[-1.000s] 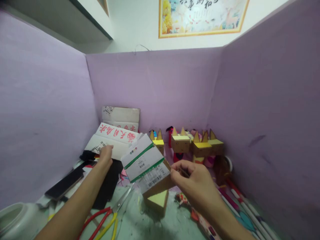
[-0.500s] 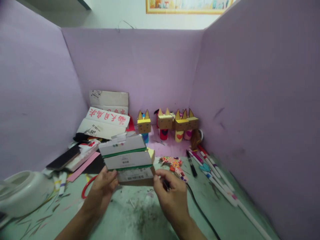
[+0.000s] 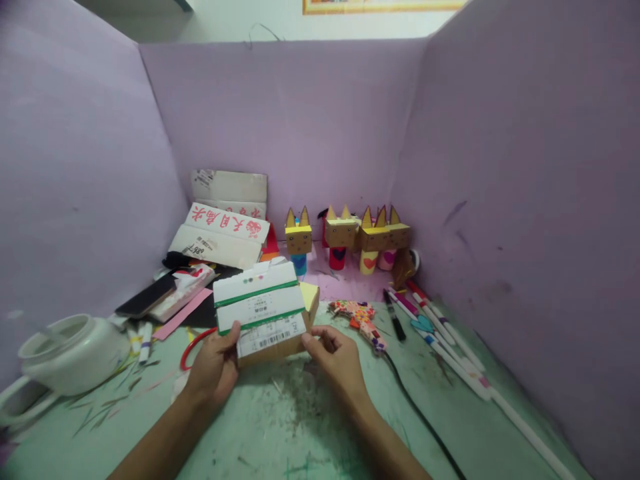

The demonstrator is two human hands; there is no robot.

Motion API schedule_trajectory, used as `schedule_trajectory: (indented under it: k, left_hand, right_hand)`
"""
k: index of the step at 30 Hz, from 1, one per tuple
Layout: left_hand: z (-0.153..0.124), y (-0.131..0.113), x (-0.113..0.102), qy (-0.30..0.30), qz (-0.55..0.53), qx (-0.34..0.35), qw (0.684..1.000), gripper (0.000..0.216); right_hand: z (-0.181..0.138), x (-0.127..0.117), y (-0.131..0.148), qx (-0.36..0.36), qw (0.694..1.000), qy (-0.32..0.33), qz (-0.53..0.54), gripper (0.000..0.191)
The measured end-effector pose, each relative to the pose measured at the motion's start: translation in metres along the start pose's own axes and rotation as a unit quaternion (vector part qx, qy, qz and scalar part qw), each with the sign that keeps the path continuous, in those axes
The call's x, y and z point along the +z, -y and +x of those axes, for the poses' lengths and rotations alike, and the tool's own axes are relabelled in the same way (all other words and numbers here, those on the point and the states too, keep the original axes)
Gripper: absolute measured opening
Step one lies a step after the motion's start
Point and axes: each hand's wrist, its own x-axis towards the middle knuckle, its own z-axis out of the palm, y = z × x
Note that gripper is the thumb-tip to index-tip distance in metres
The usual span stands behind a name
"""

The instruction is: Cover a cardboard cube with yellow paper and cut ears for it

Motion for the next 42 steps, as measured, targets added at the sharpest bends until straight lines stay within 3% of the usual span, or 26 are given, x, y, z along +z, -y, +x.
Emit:
schedule_trajectory:
  k: [3,7,10,12,15,17,19,23,28,30,34,36,38,40,42]
  left_hand:
    - [-0.002,0.004,0.004,0.011,-0.022,0.006,1.0,0.043]
    - [-0.005,0.006,0.006,0.081,-0.02,-0.039,0.996,0.043]
    - [-0.003,-0.01,-0.002,0.099,-0.02,-0.035,0.994,0.035]
    - [0.001,-0.026,-0.01,0.125,-0.012,-0.044,0.991,0.035]
    - [0.004,-0.042,-0.02,0.176,0.094,-0.117,0.973,0.036]
    - [0.0,-0.041,-0.022,0.186,0.173,-0.165,0.953,0.039]
    - [-0.006,-0.033,-0.019,0.181,0.22,-0.179,0.942,0.045]
    - [-0.014,-0.013,-0.009,0.126,0.257,-0.121,0.95,0.048]
    - [-0.011,-0.005,-0.009,0.026,0.261,-0.072,0.962,0.052]
    - [-0.011,-0.004,-0.011,0.015,0.27,-0.065,0.96,0.052]
    - [-0.021,0.004,-0.015,0.048,0.386,-0.003,0.921,0.037]
    - [-0.031,0.013,-0.014,0.059,0.47,0.078,0.877,0.026]
    - [-0.04,0.022,-0.011,0.107,0.511,0.155,0.839,0.016]
    - [-0.049,0.03,-0.007,0.174,0.489,0.19,0.833,0.014]
    - [-0.055,0.035,-0.004,0.202,0.43,0.181,0.861,0.011]
  right_hand:
    - [-0.004,0.002,0.0,0.029,0.998,0.044,0.035,0.034]
    - [-0.007,0.006,-0.004,0.064,0.99,0.083,0.092,0.036]
    - [-0.006,0.001,-0.001,0.054,0.985,0.072,0.146,0.029]
    - [-0.004,-0.006,0.002,0.065,0.978,0.1,0.173,0.027]
    - [-0.002,-0.014,0.004,0.096,0.959,0.217,0.156,0.029]
    - [-0.001,-0.014,0.002,0.1,0.956,0.242,0.133,0.03]
    - [0.0,-0.011,0.0,0.098,0.966,0.2,0.131,0.032]
    - [-0.002,-0.004,-0.002,0.057,0.987,0.082,0.13,0.031]
    - [-0.005,0.0,0.003,-0.015,0.997,0.057,0.042,0.028]
    - [-0.005,0.002,0.003,-0.034,0.998,0.046,0.014,0.026]
    - [-0.006,0.006,-0.003,-0.111,0.989,-0.016,-0.1,0.018]
    - [-0.01,0.009,-0.006,-0.182,0.963,-0.058,-0.193,0.009]
    - [-0.016,0.012,-0.007,-0.257,0.926,-0.096,-0.261,0.009]
    - [-0.022,0.016,-0.008,-0.32,0.898,-0.103,-0.284,0.017]
    - [-0.026,0.018,-0.009,-0.364,0.885,-0.081,-0.279,0.019]
